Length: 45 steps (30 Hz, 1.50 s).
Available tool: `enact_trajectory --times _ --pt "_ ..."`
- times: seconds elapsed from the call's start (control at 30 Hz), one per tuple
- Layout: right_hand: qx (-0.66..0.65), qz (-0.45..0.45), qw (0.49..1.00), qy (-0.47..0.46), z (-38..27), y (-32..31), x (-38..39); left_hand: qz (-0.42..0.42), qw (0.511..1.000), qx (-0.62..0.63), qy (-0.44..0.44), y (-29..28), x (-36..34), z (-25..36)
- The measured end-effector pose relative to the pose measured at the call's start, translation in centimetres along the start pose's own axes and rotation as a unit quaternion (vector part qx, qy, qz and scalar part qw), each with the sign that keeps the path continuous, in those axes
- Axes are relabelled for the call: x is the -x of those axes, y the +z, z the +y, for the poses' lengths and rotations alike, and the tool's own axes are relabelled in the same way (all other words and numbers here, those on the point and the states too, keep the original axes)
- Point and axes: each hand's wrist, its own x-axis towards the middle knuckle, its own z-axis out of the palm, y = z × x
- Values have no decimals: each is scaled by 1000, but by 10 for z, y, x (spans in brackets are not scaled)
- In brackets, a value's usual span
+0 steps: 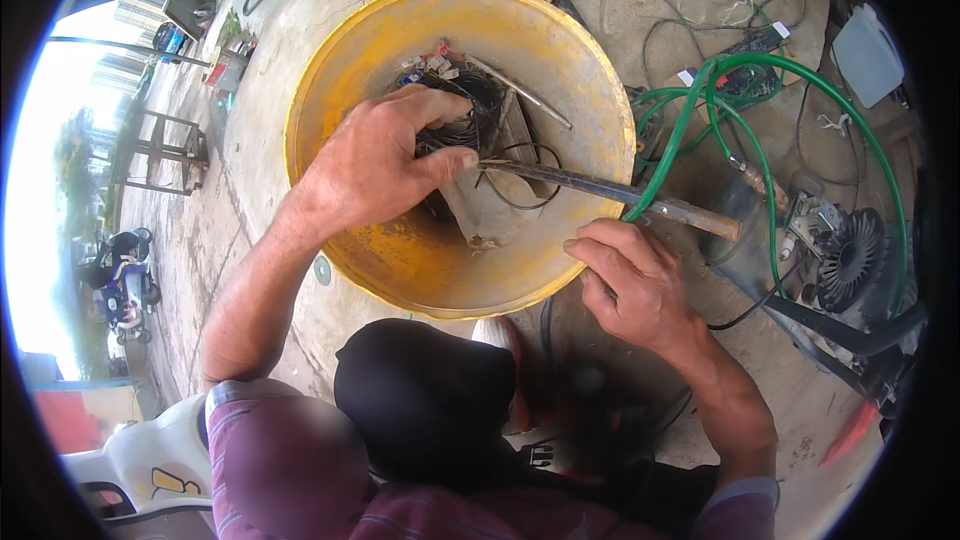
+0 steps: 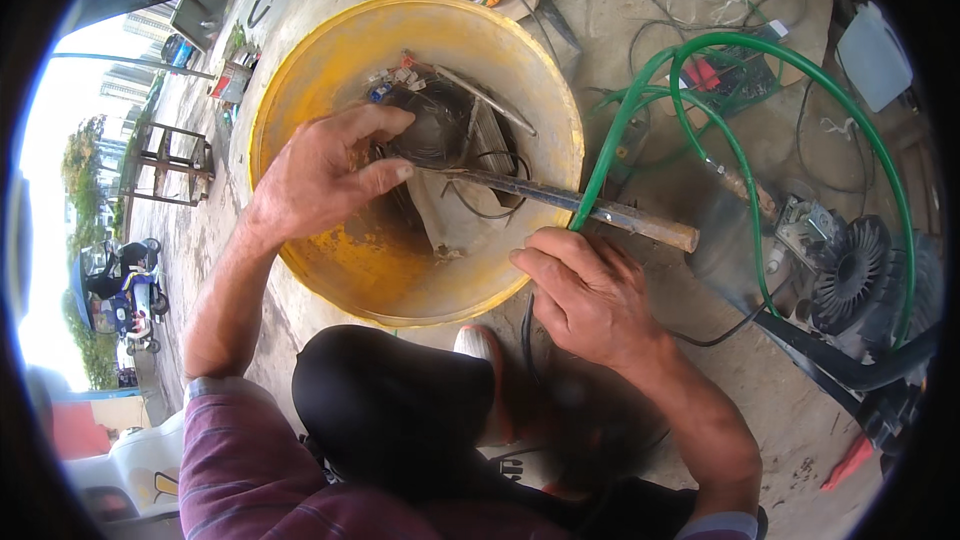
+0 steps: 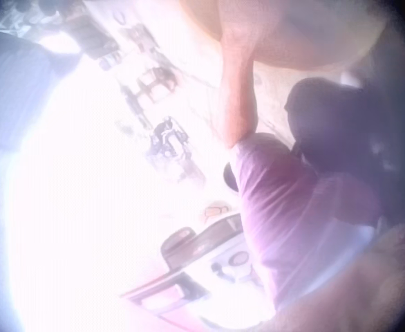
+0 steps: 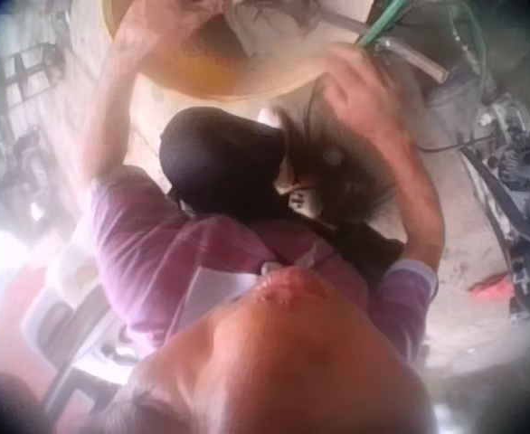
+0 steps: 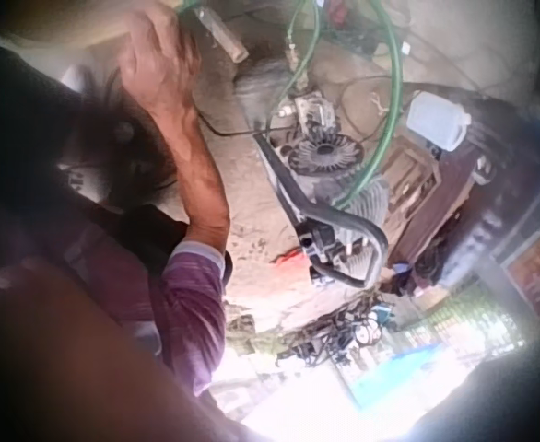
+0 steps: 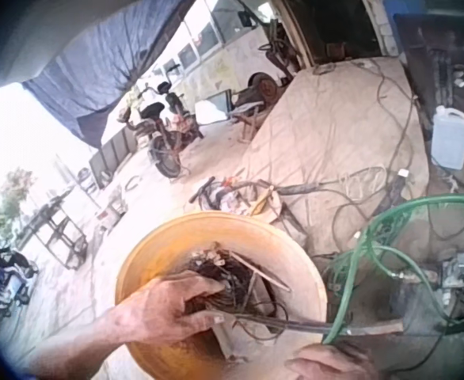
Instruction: The person sits on the ground and uses a yellow screwdriver to adjust components on a small engine. They reach into a yellow bucket to retrieve tools and continue tightening or loosening parts on the engine.
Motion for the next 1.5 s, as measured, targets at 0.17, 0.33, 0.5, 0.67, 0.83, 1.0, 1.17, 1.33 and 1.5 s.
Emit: enact_trajectory --times 0.17,0.33,0.5,0.67,0.83,1.0,1.17,1.33,1.5 --pt "0 10 1000 1 -8 1 2 -83 986 -139 38 -3 -37 -29" --pt "-10 3 1000 25 -9 2 2 -400 877 -264 32 35 -59 -1" --pt "-14 17 999 26 -10 5 -3 -392 889 -209 113 86 -40 -10" --pt "-14 29 999 24 -13 9 -7 -411 851 -303 118 118 -47 -31" --pt "-3 34 999 24 -18 20 -11 -455 776 -424 106 135 -50 -56" --pt "-15 41 999 24 -15 22 -15 -385 859 -315 122 89 -52 -61" --pt "-20 45 999 22 -9 19 -11 -413 888 -200 25 36 -61 -62" --pt "-34 44 998 22 -14 23 -22 -361 926 -95 53 16 -61 -105" --pt "-30 43 998 26 -12 23 -24 -352 931 -85 48 8 -62 -103"
